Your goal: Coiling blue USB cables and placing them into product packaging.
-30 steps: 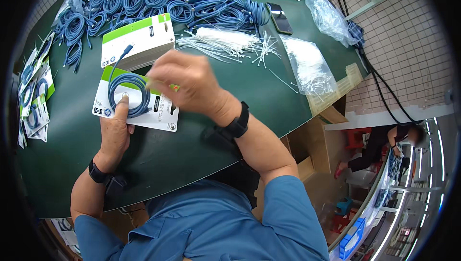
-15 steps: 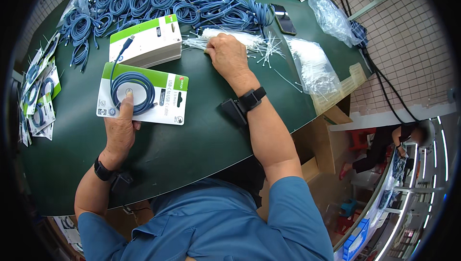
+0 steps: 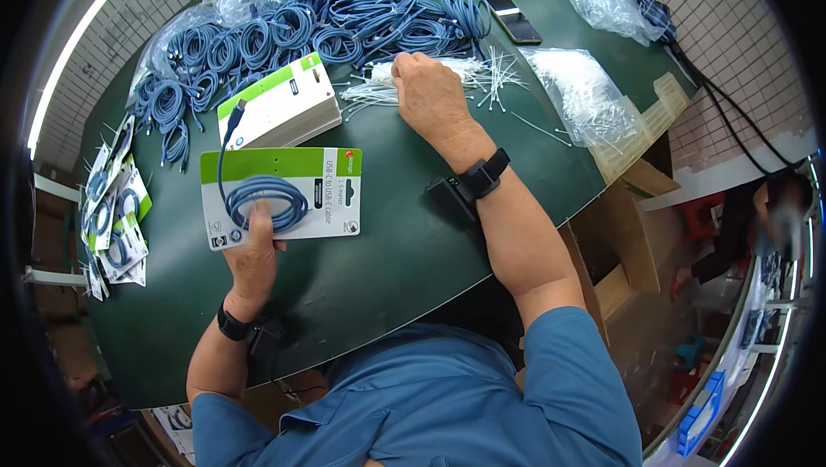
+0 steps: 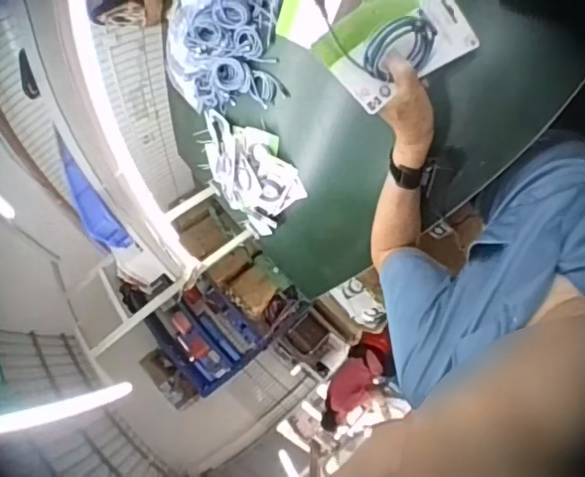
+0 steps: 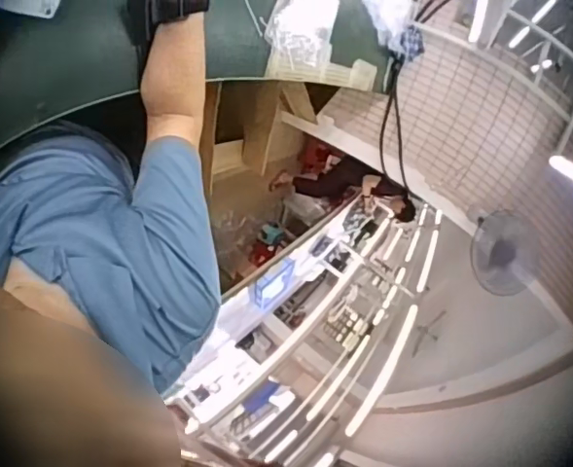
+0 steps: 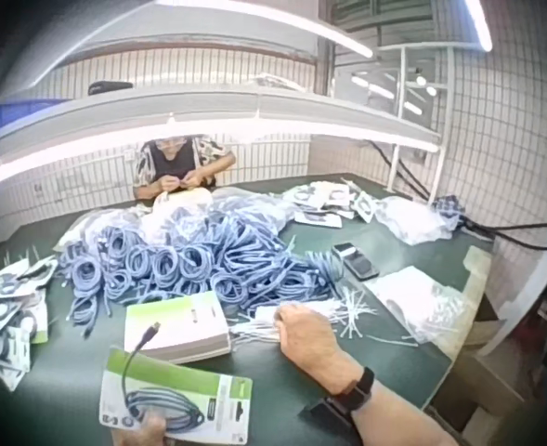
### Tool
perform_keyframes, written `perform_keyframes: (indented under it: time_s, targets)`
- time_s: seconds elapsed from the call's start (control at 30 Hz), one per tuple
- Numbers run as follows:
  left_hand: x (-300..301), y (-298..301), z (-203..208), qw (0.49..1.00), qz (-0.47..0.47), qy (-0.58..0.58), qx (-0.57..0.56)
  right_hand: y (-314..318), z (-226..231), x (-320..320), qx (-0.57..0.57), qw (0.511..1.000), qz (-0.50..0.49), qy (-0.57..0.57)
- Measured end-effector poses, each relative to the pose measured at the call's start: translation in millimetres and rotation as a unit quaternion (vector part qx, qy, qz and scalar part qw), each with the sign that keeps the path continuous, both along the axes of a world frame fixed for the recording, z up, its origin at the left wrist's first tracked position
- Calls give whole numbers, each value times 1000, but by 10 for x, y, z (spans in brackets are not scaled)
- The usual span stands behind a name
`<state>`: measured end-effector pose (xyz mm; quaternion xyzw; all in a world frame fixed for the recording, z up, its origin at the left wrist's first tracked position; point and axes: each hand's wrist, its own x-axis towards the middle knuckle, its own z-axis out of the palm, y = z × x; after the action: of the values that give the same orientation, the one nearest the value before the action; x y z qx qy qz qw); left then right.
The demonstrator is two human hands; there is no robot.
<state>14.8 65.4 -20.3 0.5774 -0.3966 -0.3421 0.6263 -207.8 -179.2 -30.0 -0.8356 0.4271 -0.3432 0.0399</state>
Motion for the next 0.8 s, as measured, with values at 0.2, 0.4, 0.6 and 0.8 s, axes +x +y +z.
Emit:
perform_keyframes:
  time_s: [0.2, 0.4, 0.6, 0.8]
  targets:
    - [219, 86, -169, 955, -3, -271, -123, 66, 163, 32, 19, 988, 78, -128]
    - [209, 78, 96, 867, -102, -424, -244, 291, 434, 149, -38, 929, 287, -228]
    - [93, 51, 301, 789, -151, -494, -332, 528, 574, 162, -2, 904, 386, -186]
    - [68, 126, 376, 750, -168, -545, -334, 706, 666, 158, 128, 843, 482, -200]
